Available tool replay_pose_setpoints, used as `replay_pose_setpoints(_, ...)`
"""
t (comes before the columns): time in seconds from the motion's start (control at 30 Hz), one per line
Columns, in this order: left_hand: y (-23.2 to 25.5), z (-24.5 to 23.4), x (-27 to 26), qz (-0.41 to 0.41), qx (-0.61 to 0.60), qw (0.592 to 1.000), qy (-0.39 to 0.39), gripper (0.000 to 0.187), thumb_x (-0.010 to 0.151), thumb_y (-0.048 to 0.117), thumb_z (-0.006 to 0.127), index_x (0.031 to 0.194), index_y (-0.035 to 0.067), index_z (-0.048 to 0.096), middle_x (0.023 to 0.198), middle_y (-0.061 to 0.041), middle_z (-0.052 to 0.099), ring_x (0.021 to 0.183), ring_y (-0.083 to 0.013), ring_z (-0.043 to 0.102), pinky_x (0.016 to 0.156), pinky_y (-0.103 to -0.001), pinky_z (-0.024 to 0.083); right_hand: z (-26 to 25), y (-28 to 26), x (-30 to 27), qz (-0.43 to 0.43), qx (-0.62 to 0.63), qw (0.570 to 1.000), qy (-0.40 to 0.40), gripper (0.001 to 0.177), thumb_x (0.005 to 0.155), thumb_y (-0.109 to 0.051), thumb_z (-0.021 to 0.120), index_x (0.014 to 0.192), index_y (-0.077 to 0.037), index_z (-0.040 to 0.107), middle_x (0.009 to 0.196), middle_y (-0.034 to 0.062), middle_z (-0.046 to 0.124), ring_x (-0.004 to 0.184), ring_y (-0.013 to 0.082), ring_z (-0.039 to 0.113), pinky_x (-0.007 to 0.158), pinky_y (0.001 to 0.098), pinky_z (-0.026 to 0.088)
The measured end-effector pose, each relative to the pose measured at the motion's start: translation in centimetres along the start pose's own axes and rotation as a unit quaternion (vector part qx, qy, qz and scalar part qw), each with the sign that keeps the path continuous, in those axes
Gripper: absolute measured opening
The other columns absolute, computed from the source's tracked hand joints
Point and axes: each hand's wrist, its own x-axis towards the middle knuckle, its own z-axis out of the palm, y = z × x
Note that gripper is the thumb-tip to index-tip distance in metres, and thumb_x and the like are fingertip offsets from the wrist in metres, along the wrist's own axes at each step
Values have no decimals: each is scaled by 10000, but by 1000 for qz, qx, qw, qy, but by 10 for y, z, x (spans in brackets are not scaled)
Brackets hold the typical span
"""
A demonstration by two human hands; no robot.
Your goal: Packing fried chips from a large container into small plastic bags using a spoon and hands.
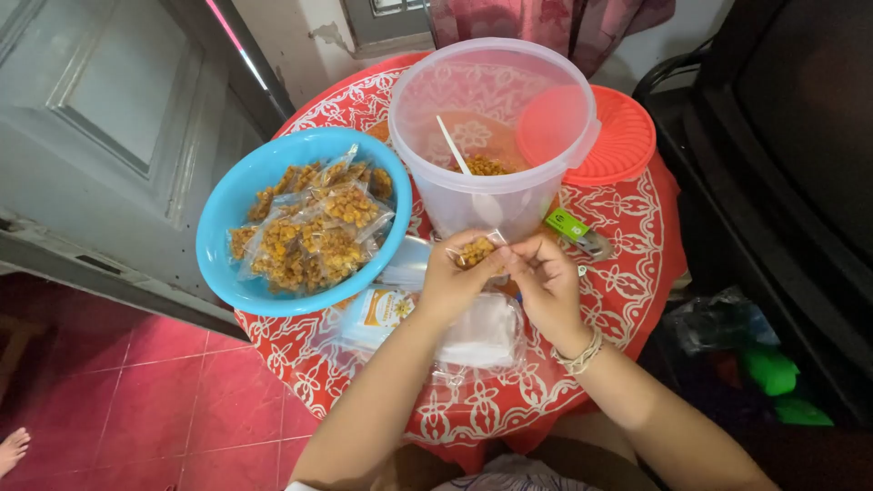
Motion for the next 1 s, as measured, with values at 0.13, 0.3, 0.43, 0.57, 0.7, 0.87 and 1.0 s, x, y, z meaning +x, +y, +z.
replay_pose_setpoints(0.13,25,8,-6,6,29,1000,4,195,805,67,884,951,24,760,733,-44,697,662,-66,641,588,-213,562,-9,9,-3,9,25,1000,-7,131,968,-94,706,1016,26,685,818,106,710,732,105,624,671,231,528)
replay_pose_setpoints(0.3,23,5,-12,-44,46,998,-27,155,780,60,879,879,36,762,689,4,680,637,-37,637,571,-173,538,-4,-4,-3,32,62,998,-5,184,954,-129,721,1055,22,696,816,84,693,768,127,670,714,247,560)
replay_pose_setpoints(0.43,16,2,-8,-50,57,996,-42,164,756,10,859,885,11,757,679,-6,674,621,-53,637,559,-186,535,-7,-9,2,8,27,1000,-4,122,904,-35,775,962,41,700,781,100,682,734,116,660,685,244,559)
replay_pose_setpoints(0.57,19,10,-10,-54,60,995,-57,266,684,-2,882,917,1,753,713,-30,694,655,-71,656,595,-185,542,-7,-7,1,0,5,1000,17,90,917,-30,772,934,38,715,755,80,675,696,80,615,651,215,521)
replay_pose_setpoints(0.7,16,11,-9,-64,56,995,-56,325,641,-37,896,931,-7,752,736,-54,729,661,-81,684,618,-203,576,-4,-15,1,4,-38,999,22,72,918,-49,776,935,13,744,701,53,660,651,51,555,608,189,481)
replay_pose_setpoints(0.87,17,8,-8,-62,45,995,-57,372,649,-58,873,992,-9,737,770,-58,726,693,-95,691,640,-211,590,-3,-18,2,13,-17,999,39,79,920,-79,777,929,-5,750,703,34,666,668,44,550,638,198,481)
replay_pose_setpoints(1.0,24,3,-7,-66,29,995,-72,444,635,-44,884,1041,-17,704,782,-25,694,684,-79,682,615,-200,600,-15,-2,2,-35,-37,994,93,136,998,-139,671,966,-26,740,696,74,667,721,98,593,726,235,502)
